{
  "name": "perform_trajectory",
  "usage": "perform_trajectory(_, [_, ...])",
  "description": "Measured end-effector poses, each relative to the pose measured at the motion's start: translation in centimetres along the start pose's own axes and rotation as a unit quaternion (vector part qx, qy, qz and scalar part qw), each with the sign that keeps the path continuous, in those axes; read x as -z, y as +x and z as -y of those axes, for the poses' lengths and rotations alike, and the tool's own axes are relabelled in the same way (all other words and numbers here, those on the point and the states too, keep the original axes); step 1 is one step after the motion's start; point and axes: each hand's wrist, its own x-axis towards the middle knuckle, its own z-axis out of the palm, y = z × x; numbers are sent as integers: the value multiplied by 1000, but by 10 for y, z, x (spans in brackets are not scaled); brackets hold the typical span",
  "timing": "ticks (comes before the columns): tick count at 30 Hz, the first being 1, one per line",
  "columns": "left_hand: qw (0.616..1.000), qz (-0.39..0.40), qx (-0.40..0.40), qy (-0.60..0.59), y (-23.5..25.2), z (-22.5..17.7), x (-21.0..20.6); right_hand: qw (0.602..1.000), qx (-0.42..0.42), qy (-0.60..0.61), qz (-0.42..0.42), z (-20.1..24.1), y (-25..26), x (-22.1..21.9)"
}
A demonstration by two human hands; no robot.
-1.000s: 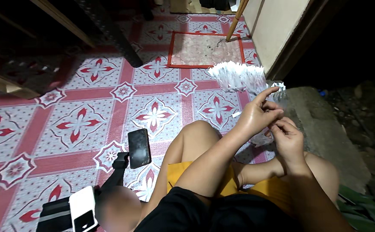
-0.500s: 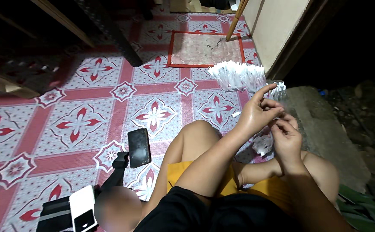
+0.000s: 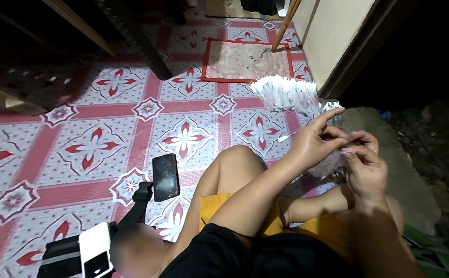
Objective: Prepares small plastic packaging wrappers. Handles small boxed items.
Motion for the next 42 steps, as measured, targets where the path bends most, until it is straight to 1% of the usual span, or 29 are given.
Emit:
perform_trajectory(6, [999,7,-36,17,-5,1,-12,998,19,63,-15,11,6,7])
perform_trajectory(9, [1000,17,-25,8,-6,2,-17,996,14,84,-28,8,5,11])
perform_trajectory(12, [999,29,-32,17,-6,6,-19,994,-4,100,-34,8,4,12])
perform_trajectory(17, [999,9,-28,21,-7,6,-21,992,-9,121,-26,5,1,14])
perform_trajectory(23, [1000,7,-13,-9,-7,3,-22,993,-7,112,-25,9,3,9])
perform_trajectory(27, [1000,10,-4,-20,-9,-4,-20,991,-15,127,-32,8,4,7])
perform_trajectory(31, [999,9,-5,-31,-9,-2,-22,991,-13,126,-40,7,3,7])
perform_trajectory(39, [1000,7,-10,-9,-11,-5,-22,990,4,121,-69,5,4,2])
perform_trajectory(42, [1000,9,-19,-2,-11,0,-25,990,10,111,-81,5,5,-2])
